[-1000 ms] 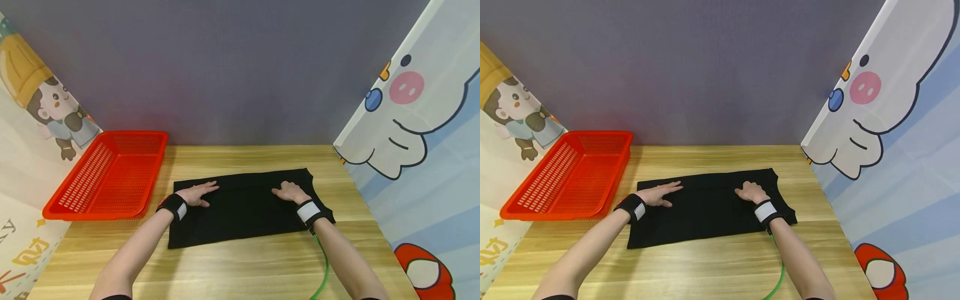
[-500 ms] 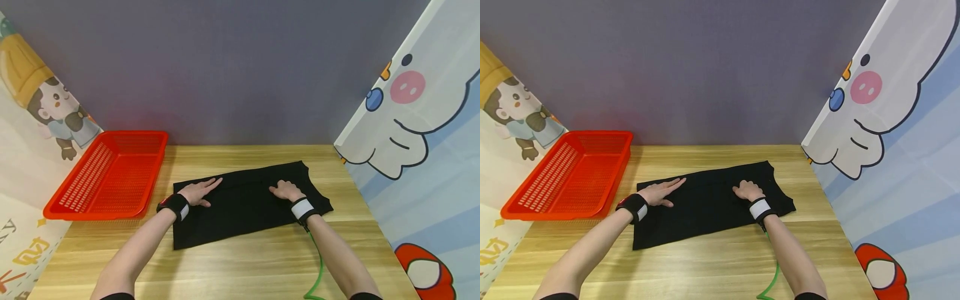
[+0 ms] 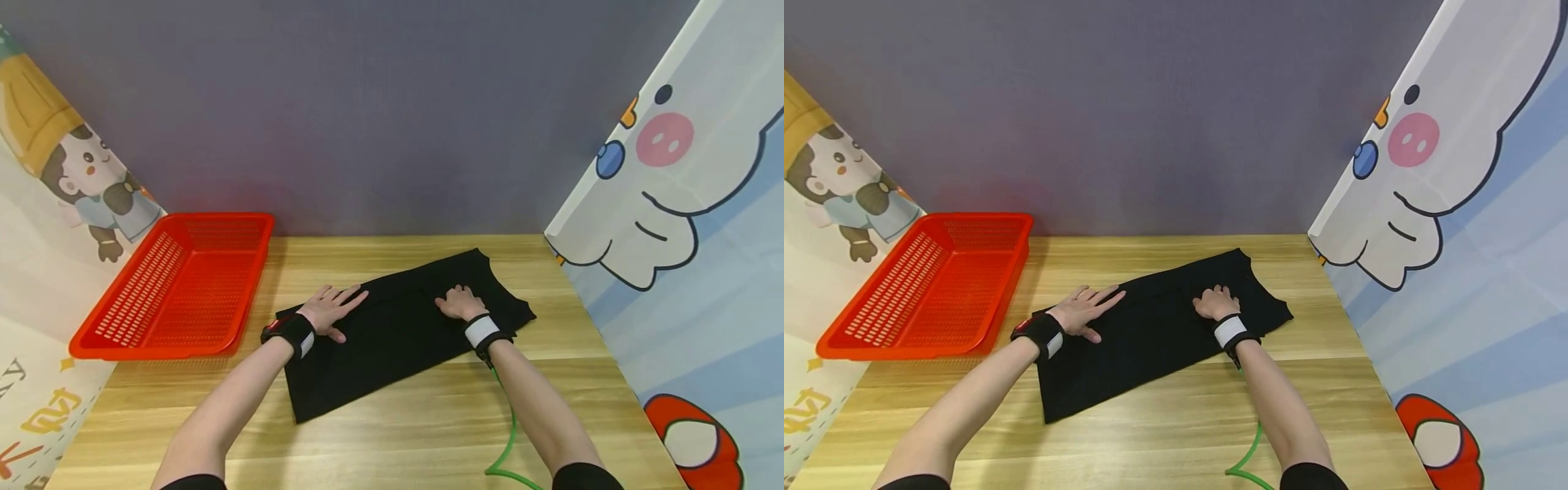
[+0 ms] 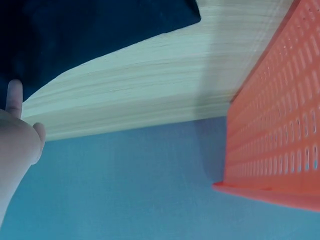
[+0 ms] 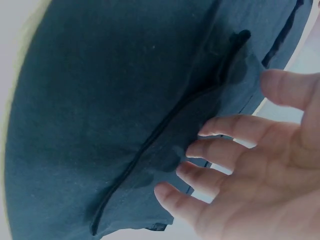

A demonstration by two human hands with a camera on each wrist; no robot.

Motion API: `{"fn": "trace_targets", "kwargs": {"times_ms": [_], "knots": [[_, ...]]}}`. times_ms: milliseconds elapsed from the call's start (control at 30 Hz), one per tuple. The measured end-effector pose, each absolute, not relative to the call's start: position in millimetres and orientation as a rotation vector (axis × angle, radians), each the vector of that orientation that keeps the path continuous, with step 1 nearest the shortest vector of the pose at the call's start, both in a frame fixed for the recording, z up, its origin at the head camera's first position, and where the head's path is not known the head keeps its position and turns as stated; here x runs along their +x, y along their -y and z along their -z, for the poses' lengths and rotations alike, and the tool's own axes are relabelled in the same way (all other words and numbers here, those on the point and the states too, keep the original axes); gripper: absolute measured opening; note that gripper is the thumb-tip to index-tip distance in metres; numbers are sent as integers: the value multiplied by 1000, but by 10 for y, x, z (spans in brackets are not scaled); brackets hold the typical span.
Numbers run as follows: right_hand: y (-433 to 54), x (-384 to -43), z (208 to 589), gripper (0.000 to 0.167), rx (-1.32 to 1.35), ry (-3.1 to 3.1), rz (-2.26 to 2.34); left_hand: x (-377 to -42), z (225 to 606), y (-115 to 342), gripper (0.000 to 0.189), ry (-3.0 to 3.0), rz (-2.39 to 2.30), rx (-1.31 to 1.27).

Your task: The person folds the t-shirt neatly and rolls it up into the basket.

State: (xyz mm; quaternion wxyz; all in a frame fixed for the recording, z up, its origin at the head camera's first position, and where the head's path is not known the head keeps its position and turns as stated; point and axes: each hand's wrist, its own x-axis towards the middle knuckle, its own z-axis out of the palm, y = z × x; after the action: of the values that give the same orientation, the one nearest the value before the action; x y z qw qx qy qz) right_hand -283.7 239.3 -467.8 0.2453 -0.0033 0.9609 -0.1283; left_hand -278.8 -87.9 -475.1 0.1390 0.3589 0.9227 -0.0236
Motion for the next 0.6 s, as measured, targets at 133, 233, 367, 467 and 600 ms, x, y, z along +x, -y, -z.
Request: {"fn": "trace_targets", "kwargs": {"times_ms": [133,233,367,467,600], "knots": [[-2369,-2857,4682,55,15,-2652,359,-2795,4760,861,112,-2668,109,1071],[-2329,-2863,4680,52,41,-2682,374,-2809,4763,850,115,-2661,139,1099],[-2298,-2874,4704,53,65,-2694,388,-2842,4783,829,121,-2642,174,1117],[-2299,-2892,4734,55,66,-2693,385,-2874,4808,824,129,-2623,170,1126],[-2293,-2910,4770,58,54,-2703,374,-2912,4832,830,135,-2589,128,1145]]}}
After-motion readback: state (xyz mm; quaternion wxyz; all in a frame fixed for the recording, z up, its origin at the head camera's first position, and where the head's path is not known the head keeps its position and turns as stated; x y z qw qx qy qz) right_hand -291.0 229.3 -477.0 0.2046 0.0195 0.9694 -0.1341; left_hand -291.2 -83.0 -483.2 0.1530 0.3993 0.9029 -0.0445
